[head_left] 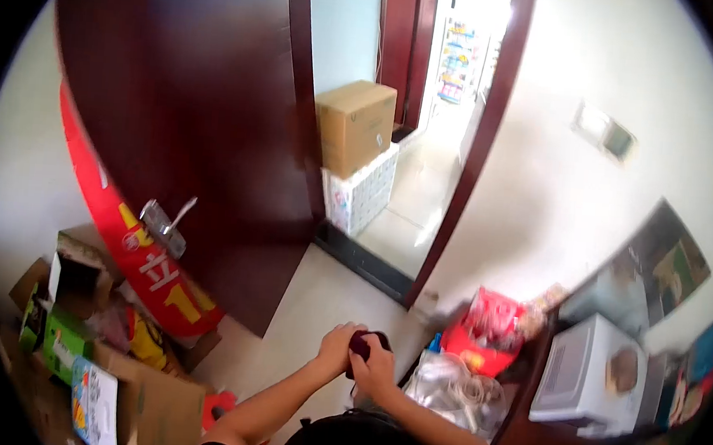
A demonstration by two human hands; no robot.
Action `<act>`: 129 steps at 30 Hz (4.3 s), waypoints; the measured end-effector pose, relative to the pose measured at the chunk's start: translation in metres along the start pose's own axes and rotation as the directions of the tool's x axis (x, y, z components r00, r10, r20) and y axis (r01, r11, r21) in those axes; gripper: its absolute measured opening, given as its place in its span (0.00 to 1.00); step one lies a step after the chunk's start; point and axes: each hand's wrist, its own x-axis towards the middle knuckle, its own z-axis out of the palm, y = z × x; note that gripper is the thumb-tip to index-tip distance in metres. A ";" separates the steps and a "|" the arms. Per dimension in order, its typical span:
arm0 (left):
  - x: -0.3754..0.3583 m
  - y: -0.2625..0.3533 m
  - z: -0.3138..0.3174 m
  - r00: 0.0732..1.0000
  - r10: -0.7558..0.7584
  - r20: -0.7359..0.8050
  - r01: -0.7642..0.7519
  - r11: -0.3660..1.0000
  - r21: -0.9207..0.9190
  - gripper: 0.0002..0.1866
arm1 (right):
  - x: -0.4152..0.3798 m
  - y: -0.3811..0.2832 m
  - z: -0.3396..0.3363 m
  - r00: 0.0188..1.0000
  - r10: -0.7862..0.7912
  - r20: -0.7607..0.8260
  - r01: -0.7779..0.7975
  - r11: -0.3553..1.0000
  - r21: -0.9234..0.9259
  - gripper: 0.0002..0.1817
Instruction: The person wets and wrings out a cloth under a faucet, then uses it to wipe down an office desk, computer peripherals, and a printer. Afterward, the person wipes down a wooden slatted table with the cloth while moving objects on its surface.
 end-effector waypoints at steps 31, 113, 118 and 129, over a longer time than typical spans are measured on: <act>0.944 -0.209 0.054 0.840 0.026 0.542 0.496 0.370 -0.786 0.20 | 0.940 0.253 -0.063 0.926 0.369 -0.081 -0.309 0.864 0.398 0.15; 1.325 -0.978 -0.525 -0.850 -0.470 -0.239 -0.032 0.498 -0.866 0.09 | 1.822 -0.138 1.102 -0.704 -0.429 0.566 0.478 0.304 0.825 0.10; 1.147 -1.058 -0.558 -0.913 -0.188 -0.362 0.275 0.374 -0.886 0.17 | 1.657 -0.183 1.156 -0.560 -0.699 0.444 0.497 0.145 0.856 0.19; 0.987 -1.143 -0.467 -0.757 -0.266 -0.597 0.598 -0.651 -0.467 0.19 | 1.427 -0.063 1.244 -0.726 -0.537 0.431 0.570 -0.119 0.813 0.41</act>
